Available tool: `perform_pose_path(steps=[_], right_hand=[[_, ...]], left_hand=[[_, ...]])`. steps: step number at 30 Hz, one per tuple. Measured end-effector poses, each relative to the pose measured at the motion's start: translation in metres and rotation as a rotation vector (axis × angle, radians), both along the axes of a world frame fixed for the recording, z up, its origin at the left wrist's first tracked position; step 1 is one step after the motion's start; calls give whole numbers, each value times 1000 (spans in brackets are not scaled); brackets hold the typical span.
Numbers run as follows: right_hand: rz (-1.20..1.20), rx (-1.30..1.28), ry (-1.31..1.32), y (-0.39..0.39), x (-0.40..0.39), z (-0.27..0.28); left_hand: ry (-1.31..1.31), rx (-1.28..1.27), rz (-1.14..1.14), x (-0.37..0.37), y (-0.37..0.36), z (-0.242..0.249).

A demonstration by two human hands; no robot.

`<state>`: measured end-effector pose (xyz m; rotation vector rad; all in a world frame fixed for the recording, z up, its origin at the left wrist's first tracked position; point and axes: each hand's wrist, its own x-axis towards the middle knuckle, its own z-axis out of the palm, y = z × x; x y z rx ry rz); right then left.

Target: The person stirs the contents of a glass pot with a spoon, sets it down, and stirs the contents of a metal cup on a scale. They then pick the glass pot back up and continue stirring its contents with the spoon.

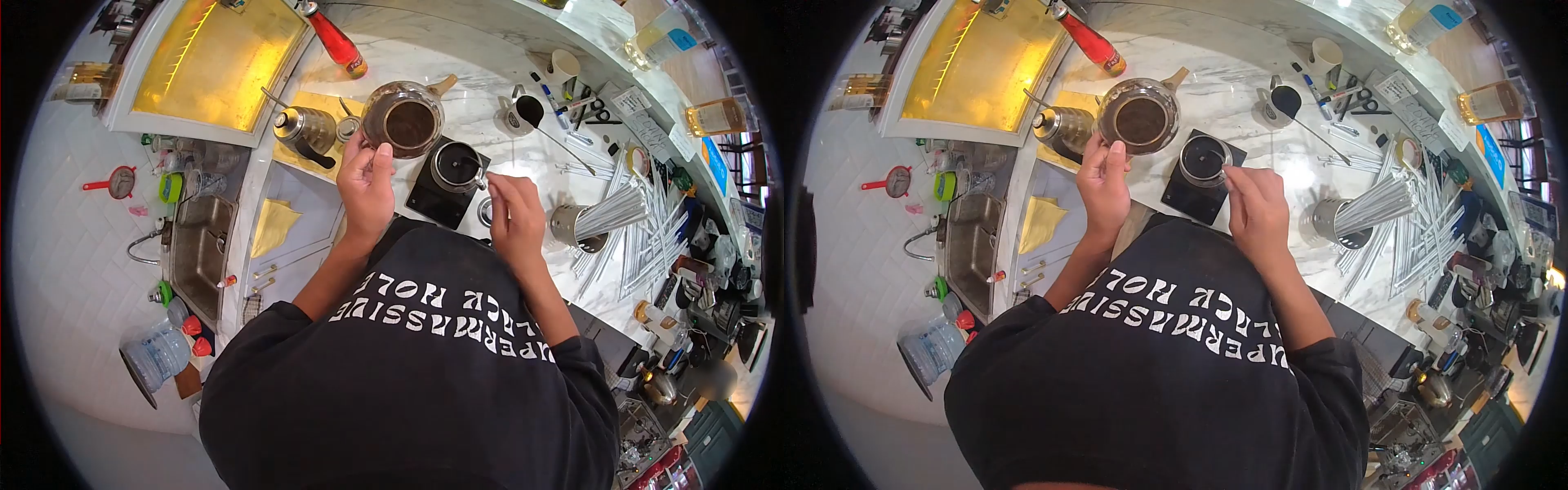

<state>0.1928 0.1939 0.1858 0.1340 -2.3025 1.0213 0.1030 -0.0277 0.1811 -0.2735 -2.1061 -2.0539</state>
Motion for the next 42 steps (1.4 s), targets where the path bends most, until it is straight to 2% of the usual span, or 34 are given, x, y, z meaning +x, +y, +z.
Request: perform_pose_path(steps=[2,5,8,12,15,19,25,31,40,42], right_hand=[[46,92,6,3,-1,-2],[42,0,61,1,0,18],[17,-141,104,2,4,34],[-31,-499,129,-4,10,45],[-36,-602,158,-12,8,55],[-3,-302,178,-11,2,52],[12,-129,203,-14,-2,55],[-5,-140,139,-16,-2,47],[-61,-327,-21,-20,0,43],[-57,-288,-17,-19,0,42]], left_hand=[[-16,-5,-11,2,4,1],[-25,-28,-22,4,5,-1],[-54,-63,-31,5,7,0],[-26,-28,-75,6,10,-6],[20,-47,-133,12,13,-5],[22,30,-247,22,17,6],[120,17,-307,24,18,10],[117,-4,-308,26,20,11],[138,-44,-280,26,22,8],[145,-39,-272,26,23,9]])
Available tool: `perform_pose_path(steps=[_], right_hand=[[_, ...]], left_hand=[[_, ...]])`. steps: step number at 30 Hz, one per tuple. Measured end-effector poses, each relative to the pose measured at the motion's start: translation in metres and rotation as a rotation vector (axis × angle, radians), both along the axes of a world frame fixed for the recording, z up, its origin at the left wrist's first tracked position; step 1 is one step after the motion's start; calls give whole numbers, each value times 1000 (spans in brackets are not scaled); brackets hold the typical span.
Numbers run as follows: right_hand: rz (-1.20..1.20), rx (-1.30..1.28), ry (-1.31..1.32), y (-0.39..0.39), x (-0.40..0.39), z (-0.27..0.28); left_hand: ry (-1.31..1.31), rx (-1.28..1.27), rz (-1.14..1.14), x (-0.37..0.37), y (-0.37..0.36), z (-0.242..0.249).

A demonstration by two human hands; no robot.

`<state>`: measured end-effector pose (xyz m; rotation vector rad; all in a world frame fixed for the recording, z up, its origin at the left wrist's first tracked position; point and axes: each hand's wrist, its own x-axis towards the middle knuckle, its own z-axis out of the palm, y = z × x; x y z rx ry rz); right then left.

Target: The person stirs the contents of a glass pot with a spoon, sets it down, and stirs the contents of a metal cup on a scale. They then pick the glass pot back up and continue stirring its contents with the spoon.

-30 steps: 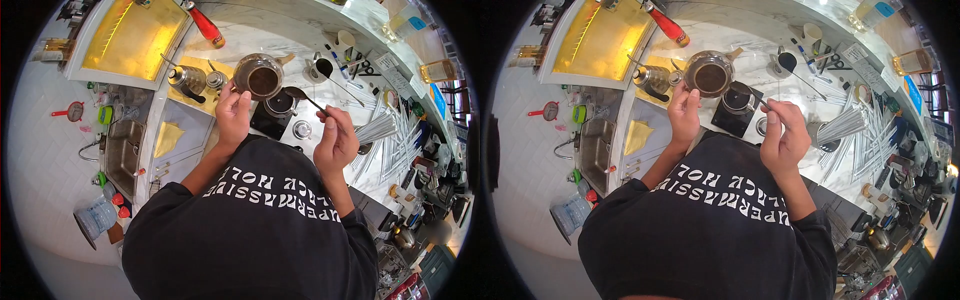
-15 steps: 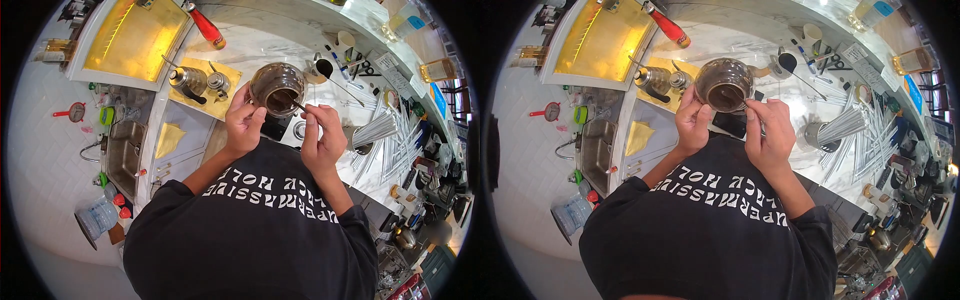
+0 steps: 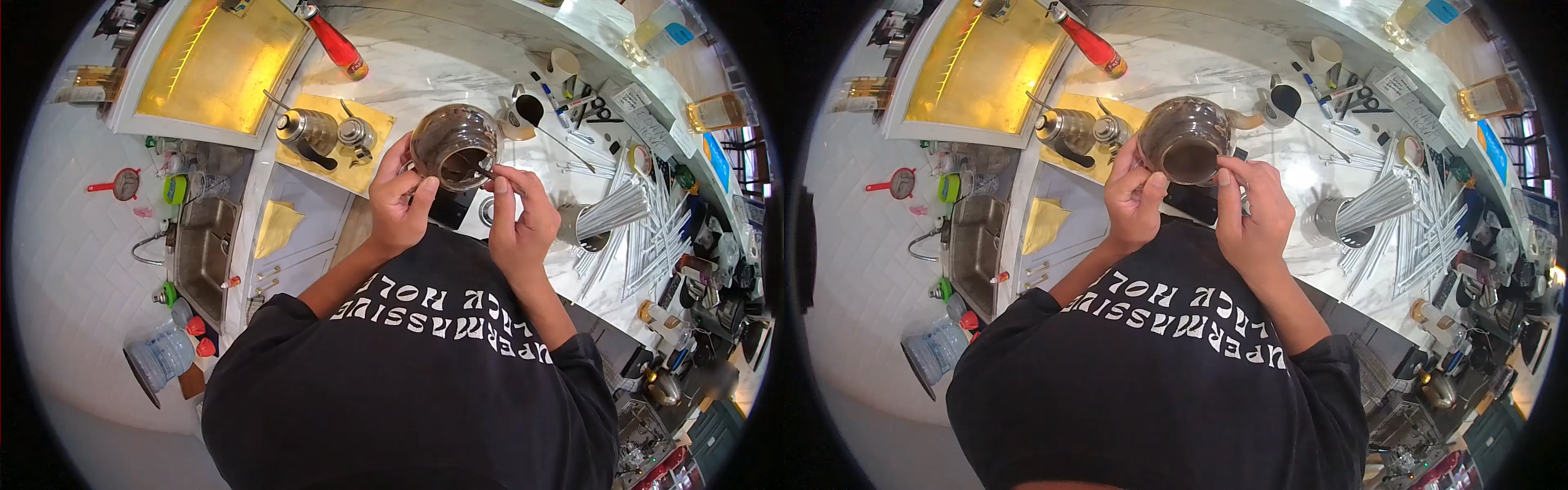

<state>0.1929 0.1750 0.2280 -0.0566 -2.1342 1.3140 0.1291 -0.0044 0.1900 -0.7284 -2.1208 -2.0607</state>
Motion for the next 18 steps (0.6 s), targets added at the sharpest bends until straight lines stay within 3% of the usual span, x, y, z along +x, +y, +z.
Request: perform_pose_path(steps=[13,18], right_hand=[[-17,-185,-26,2,1,-2],[-40,-437,-65,2,3,4]], left_hand=[[-17,-9,-3,-2,1,-2],[-32,-17,62,-2,3,-3]])
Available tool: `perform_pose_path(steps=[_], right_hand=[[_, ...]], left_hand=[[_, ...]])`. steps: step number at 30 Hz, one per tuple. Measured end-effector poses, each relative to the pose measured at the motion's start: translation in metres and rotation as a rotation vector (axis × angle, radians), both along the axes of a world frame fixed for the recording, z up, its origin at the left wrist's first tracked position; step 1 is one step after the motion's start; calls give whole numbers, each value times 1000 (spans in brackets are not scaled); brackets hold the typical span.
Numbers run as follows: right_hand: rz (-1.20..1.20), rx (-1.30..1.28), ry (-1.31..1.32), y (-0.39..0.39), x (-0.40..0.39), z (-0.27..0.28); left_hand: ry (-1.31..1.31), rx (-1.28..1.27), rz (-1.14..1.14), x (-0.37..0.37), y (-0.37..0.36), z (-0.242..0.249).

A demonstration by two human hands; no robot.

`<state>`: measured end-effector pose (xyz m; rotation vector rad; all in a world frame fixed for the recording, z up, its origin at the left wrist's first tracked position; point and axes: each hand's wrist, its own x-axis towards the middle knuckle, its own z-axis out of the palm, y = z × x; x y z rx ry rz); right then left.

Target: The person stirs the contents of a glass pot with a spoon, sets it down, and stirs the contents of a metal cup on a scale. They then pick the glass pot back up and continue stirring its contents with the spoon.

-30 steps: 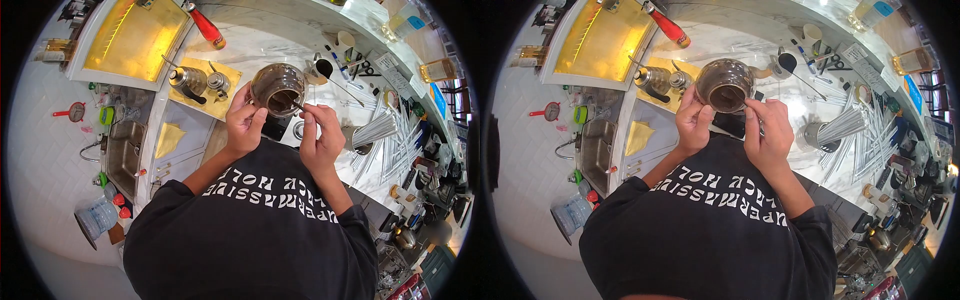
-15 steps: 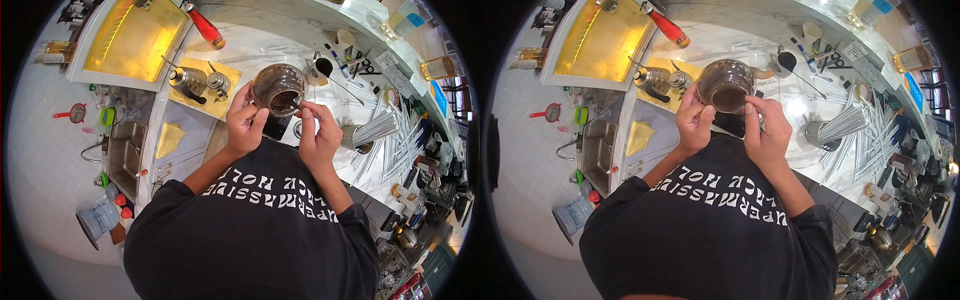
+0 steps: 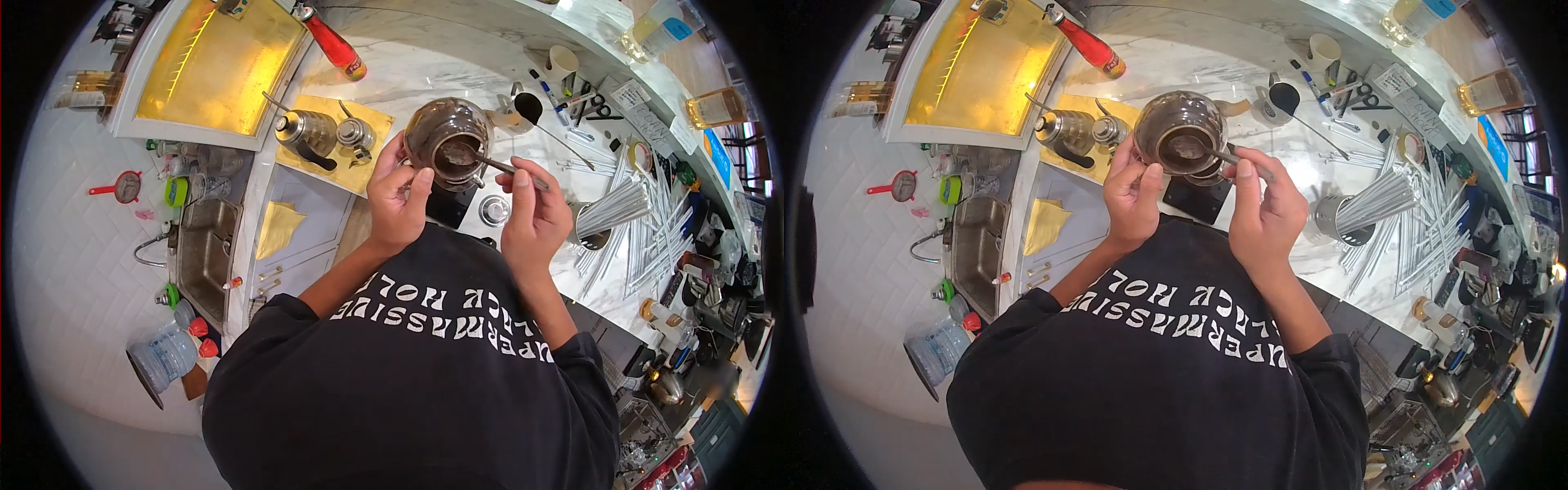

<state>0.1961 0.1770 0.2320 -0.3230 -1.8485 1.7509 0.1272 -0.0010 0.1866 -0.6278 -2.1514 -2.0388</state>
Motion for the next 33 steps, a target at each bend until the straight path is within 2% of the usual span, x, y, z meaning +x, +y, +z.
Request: perform_pose_path(steps=[2,6,9,10,14,17,18,22,29,30,33], right_hand=[[-1,-137,-7,2,2,3],[-52,-107,71,12,2,-1],[-85,-82,55,19,3,-14],[-86,-86,62,19,1,-21],[-20,181,-55,15,2,-46],[114,653,68,21,-5,-56],[147,686,75,20,-6,-55],[59,621,122,23,-5,-40],[-24,149,250,13,2,3],[2,285,280,17,1,3],[64,408,273,13,-3,1]], left_hand=[[-12,8,31,0,0,0],[-113,-35,108,-3,-4,-5],[-253,68,161,-8,-8,-10],[-209,96,163,-11,-10,-16],[-226,106,177,-14,-17,-23],[-235,113,177,-15,-16,-21],[-227,107,167,-15,-17,-22],[-209,83,162,-13,-16,-21],[-146,64,76,-8,-11,-15],[-150,72,62,-5,-8,-8],[-82,69,-6,-2,-7,-5]])
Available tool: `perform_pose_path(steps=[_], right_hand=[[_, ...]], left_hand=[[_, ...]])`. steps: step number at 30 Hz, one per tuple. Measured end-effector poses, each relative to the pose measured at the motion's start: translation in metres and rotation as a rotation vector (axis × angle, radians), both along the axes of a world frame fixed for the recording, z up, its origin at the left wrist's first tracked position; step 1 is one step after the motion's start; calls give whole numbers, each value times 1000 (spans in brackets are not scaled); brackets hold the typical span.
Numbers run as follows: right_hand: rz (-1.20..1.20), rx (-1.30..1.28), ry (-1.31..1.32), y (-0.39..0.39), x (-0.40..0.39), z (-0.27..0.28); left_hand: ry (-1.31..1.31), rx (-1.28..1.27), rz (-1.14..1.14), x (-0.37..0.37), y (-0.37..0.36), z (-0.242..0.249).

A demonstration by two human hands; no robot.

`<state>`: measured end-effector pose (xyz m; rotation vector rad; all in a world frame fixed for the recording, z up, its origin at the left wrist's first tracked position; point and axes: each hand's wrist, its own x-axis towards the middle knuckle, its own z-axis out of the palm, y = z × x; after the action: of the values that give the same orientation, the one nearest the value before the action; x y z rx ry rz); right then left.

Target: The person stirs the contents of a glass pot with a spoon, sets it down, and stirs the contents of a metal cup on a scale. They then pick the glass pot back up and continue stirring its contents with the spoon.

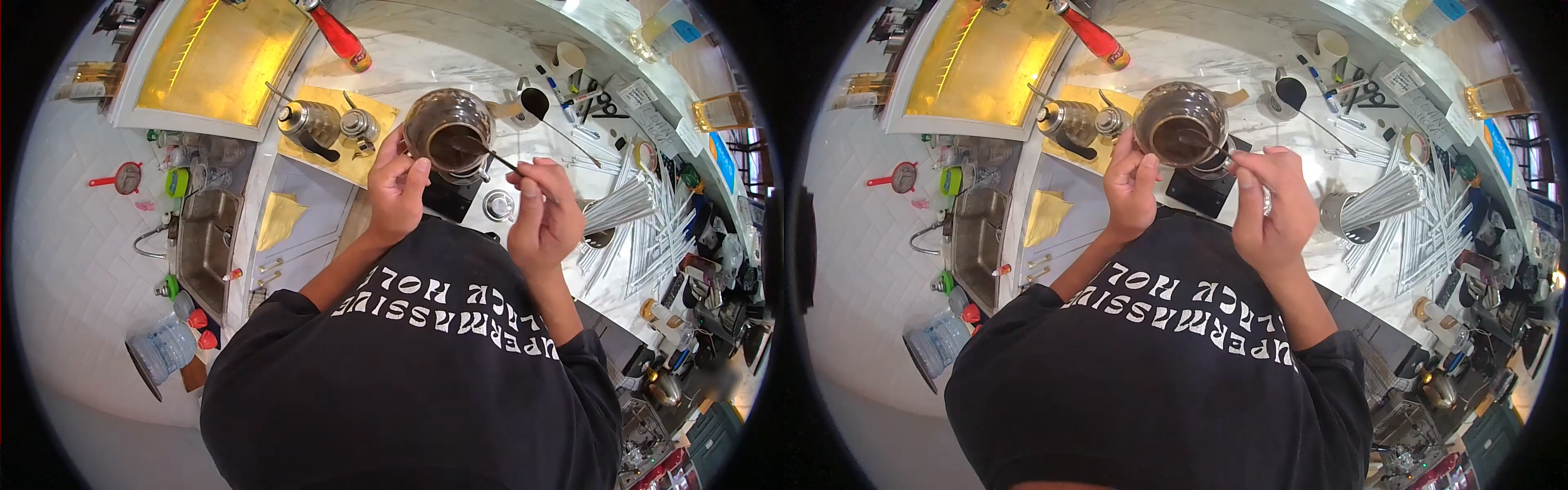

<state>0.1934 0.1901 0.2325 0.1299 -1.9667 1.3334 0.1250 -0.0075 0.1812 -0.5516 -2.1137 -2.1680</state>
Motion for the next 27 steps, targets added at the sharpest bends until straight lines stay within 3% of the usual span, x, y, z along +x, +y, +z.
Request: perform_pose_path(steps=[8,27], right_hand=[[-14,185,26,-3,-7,-3],[24,55,-52,-7,0,-4]], left_hand=[[80,-29,-76,2,1,7],[224,-63,-84,2,-2,3]])
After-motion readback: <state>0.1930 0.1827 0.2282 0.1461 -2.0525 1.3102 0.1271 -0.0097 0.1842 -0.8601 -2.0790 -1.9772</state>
